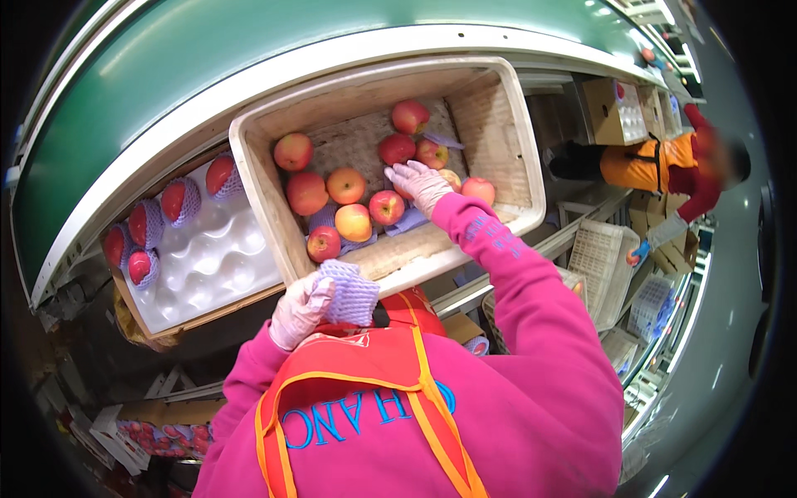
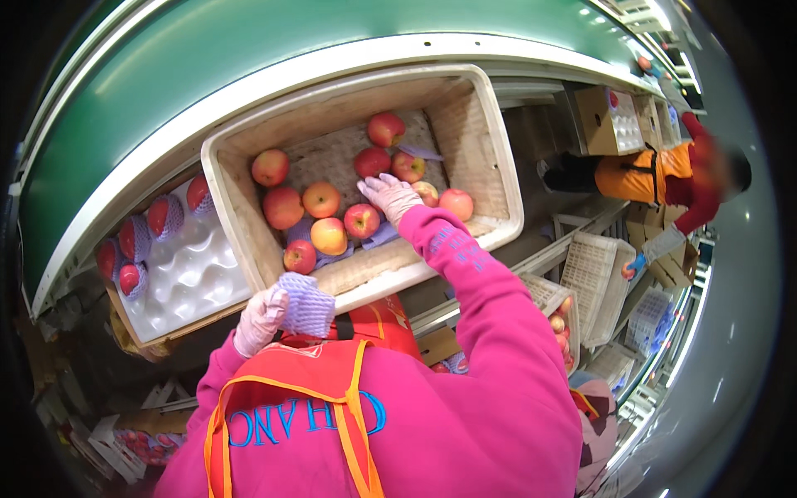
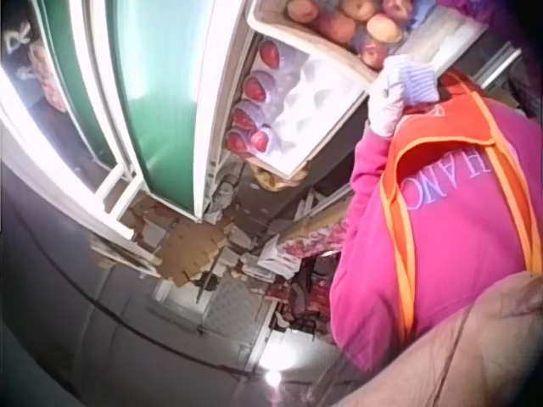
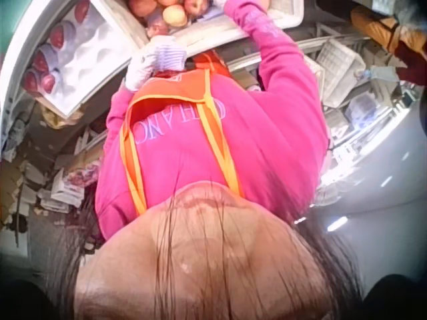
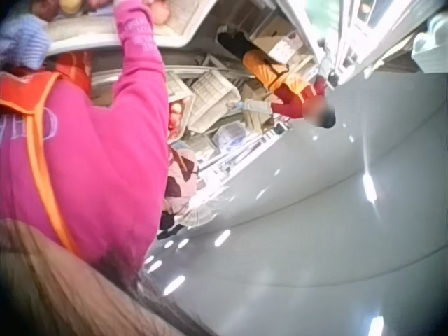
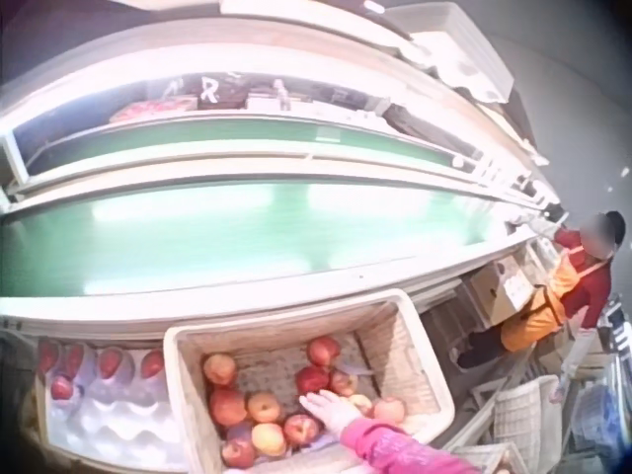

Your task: The person picks red apples from a white bin, wraps each one in a purple foam net, and places the wrapped apple into a white tray with molded compartments. The process repeats continuously as the person moves apples from the bin to the tray.

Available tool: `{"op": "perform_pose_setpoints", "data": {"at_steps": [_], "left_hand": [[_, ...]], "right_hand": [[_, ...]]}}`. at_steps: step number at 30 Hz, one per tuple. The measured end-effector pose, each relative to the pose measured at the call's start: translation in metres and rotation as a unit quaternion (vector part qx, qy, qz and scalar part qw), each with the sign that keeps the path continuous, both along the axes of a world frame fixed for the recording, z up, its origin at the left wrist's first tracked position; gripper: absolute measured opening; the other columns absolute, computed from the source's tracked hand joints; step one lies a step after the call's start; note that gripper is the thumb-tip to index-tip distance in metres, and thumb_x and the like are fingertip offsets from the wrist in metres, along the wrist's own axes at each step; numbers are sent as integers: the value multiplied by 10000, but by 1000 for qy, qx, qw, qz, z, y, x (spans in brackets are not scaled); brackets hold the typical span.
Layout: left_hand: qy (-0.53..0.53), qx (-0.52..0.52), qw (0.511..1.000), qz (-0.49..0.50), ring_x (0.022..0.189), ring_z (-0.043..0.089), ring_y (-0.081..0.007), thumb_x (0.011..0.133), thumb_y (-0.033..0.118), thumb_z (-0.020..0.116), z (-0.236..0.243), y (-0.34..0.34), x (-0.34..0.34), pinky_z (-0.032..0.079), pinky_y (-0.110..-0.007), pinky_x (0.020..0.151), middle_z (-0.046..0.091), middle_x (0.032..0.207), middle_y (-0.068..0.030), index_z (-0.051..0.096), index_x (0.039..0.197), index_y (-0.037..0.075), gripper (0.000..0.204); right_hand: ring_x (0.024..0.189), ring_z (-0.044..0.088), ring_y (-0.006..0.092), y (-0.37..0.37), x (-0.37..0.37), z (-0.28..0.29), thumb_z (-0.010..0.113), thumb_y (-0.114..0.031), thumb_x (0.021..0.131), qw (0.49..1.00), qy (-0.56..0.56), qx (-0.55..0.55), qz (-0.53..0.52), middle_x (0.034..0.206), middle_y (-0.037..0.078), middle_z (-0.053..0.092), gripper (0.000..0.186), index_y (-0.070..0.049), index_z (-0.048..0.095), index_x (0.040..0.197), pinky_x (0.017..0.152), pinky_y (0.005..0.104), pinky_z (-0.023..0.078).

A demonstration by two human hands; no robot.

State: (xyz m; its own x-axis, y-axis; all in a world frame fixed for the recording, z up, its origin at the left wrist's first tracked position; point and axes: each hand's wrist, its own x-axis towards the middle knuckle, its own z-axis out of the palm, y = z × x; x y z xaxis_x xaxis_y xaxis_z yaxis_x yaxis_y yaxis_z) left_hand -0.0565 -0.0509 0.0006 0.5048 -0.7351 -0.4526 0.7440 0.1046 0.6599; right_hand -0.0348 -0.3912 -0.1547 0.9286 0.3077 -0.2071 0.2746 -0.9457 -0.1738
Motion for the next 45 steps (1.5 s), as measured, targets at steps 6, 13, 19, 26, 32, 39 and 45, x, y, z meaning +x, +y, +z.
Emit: {"op": "perform_pose_setpoints", "data": {"at_steps": [6,13,19,26,32,39,45], "left_hand": [[34,13,996,87,1079,573,-204,994,420,342,4,7,-2,417,-312,971,592,1161,-129,458,1265,-55,560],[-68,39,997,14,1049,569,-146,970,127,458,-3,15,-2,431,-273,933,599,1138,-73,499,1228,-20,300],[-82,-9,992,-92,981,531,-76,902,60,586,32,17,19,426,-247,882,600,1070,-15,534,1184,13,290],[-25,-110,991,-77,943,560,-74,869,21,629,56,25,14,440,-248,871,628,1037,-2,575,1145,15,281],[-99,-120,988,-18,945,583,-90,861,0,634,49,56,1,458,-263,885,636,1023,-15,587,1103,8,247],[-112,-87,979,149,906,617,-142,864,133,671,42,86,4,500,-286,830,645,980,-54,562,1058,3,257],[-75,-79,970,216,840,612,-140,847,167,684,27,105,5,505,-281,750,624,966,-42,541,1137,24,354]], "right_hand": [[1140,527,259,-8,51,-28,597,-179,840,963,183,-159,118,1239,63,563,448,-209,519,1281,850,389,518],[1219,455,182,6,23,46,883,-108,530,783,166,562,-209,1412,81,380,1100,-38,253,1428,1030,324,391],[1279,404,204,111,-19,142,825,-173,651,370,305,858,-184,1418,57,374,997,-95,235,1451,1066,356,329],[1177,476,193,199,-36,166,716,-145,739,403,286,826,-270,1358,74,413,877,-95,213,1454,976,338,424],[1173,461,127,214,-37,181,712,49,698,681,64,692,-232,1311,81,468,835,-29,293,1417,970,297,418],[1075,579,336,213,-47,177,598,-595,814,147,341,897,-239,1220,116,557,725,-141,402,1344,778,425,549],[1012,596,369,184,-36,167,601,-604,804,189,366,850,-328,1163,137,585,684,-147,448,1289,748,455,561]]}}
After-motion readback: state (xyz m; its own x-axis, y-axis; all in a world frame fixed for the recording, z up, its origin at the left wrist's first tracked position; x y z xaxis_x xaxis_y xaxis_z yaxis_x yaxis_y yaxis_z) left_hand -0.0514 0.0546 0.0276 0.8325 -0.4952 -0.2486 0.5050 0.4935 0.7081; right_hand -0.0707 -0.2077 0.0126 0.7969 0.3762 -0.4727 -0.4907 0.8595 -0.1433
